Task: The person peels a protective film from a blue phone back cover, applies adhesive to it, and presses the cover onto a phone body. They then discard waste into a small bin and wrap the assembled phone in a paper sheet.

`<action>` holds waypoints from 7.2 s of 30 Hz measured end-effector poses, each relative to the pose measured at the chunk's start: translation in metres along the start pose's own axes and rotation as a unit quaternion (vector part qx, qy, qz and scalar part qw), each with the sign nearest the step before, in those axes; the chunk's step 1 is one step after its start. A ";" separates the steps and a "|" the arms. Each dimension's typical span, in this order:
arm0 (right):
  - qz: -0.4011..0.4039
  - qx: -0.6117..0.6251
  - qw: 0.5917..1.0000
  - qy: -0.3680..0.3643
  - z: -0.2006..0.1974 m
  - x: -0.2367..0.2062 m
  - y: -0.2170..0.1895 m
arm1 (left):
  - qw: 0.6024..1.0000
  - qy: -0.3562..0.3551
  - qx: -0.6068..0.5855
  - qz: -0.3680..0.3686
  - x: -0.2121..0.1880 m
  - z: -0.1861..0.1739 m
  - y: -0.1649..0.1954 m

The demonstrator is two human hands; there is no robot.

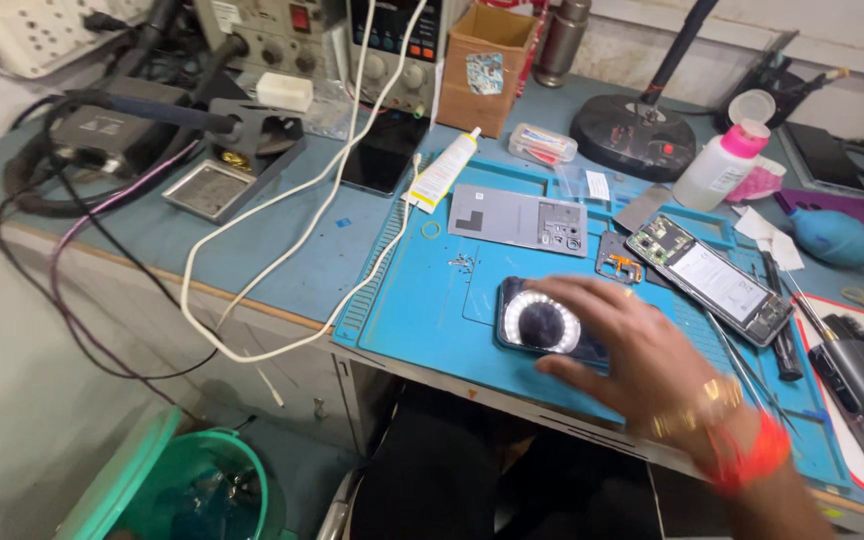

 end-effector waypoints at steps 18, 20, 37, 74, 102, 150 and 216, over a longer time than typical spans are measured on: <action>0.048 -0.137 0.952 -0.271 -0.019 0.079 -0.011 | 0.954 -0.133 -0.204 0.174 -0.037 -0.164 0.186; 0.006 -0.001 0.974 -0.228 -0.034 0.085 -0.073 | 0.911 -0.074 -0.360 0.184 -0.068 -0.202 0.209; -0.477 0.615 0.469 -0.417 -0.100 -0.075 -0.561 | 0.816 0.528 -0.037 -0.231 -0.536 -0.415 -0.050; -0.322 0.523 0.438 -0.657 -0.037 -0.097 -0.586 | 0.761 0.531 -0.271 -0.257 -0.506 -0.258 -0.028; -0.559 0.387 0.582 -0.446 -0.017 -0.070 -0.550 | 0.738 0.384 0.107 -0.544 -0.664 -0.413 -0.204; -0.448 0.550 0.633 -0.310 -0.027 0.014 -0.405 | 0.815 0.368 -0.380 -0.238 -0.425 -0.270 -0.044; 0.209 0.245 0.916 0.240 0.026 -0.036 0.051 | 0.224 -0.399 -0.882 0.112 0.063 0.008 0.493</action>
Point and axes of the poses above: each hand's wrist, its own x-axis towards the middle knuckle, its own z-axis out of the palm, y = z × x, the point moved 5 cm from there along x, towards the middle knuckle, and after that the axes turned 15 degrees about -x, right-handed, at the moved point
